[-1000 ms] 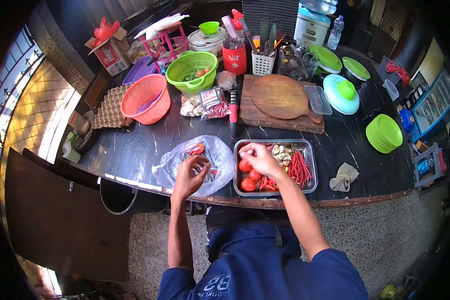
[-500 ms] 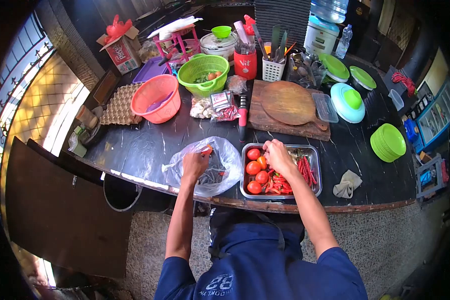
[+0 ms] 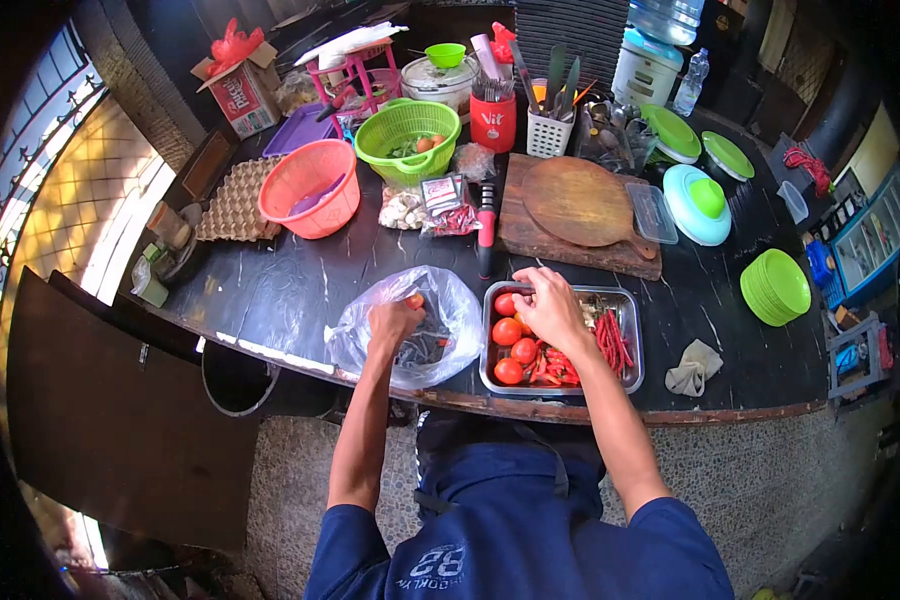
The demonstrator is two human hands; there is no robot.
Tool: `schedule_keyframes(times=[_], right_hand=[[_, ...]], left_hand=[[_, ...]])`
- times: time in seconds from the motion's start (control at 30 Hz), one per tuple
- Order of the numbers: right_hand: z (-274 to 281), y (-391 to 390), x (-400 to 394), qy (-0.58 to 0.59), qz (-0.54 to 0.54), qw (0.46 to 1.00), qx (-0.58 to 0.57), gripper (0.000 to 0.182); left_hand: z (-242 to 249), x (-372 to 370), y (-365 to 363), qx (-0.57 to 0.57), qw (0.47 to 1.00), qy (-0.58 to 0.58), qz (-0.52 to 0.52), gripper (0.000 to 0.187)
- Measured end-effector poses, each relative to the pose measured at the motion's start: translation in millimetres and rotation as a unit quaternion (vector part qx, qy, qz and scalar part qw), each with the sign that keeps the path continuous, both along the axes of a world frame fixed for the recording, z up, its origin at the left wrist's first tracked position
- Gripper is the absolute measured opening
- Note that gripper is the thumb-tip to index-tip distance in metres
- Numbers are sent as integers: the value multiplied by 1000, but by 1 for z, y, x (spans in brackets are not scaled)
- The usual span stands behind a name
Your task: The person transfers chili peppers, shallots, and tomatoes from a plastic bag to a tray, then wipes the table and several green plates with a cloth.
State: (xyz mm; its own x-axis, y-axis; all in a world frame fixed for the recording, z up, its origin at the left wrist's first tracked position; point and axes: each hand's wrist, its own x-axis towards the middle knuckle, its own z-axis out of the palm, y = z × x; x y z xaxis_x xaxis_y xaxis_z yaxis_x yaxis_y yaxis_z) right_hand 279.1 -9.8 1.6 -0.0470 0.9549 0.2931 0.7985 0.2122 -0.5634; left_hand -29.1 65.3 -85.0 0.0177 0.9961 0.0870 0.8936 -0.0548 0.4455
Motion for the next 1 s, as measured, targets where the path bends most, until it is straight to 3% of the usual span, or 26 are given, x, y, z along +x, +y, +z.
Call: schedule_keyframes(times=[0.2, 0.27, 0.37, 0.43, 0.57, 0.63, 0.7, 0.83, 0.9, 0.97, 1.0], right_hand=[[0, -10, -10, 136, 9, 991, -14, 31], [4, -19, -7, 182, -9, 983, -22, 30], [-3, -27, -1, 225, -40, 974, -13, 30], [-8, -27, 0, 220, -51, 974, -2, 29], [-4, -24, -1, 247, -52, 968, -9, 29], [4, -24, -6, 249, -37, 968, 8, 29], [13, -24, -16, 252, -24, 967, 6, 28], [28, -17, -57, 248, 54, 966, 50, 21], [36, -11, -80, 248, 126, 960, 39, 19], [32, 2, -105, 227, 210, 951, 25, 17], [13, 15, -121, 188, 239, 952, 31, 17]], left_hand=[[47, -1, -31, -58, 998, 10, -37, 45], [63, 3, -57, 48, 990, -112, -64, 35], [91, 39, -102, 46, 972, -198, -119, 41], [100, 77, -121, -7, 978, -157, -137, 43], [71, 119, -130, 39, 976, -134, -165, 47], [66, 128, -129, 91, 976, -64, -189, 51], [68, 130, -129, 68, 978, -60, -189, 53], [82, 106, -125, 48, 966, -154, -203, 41], [100, 76, -124, -50, 951, -247, -179, 35], [109, 40, -120, -47, 957, -263, -116, 19], [104, 20, -113, -15, 972, -208, -110, 16]])
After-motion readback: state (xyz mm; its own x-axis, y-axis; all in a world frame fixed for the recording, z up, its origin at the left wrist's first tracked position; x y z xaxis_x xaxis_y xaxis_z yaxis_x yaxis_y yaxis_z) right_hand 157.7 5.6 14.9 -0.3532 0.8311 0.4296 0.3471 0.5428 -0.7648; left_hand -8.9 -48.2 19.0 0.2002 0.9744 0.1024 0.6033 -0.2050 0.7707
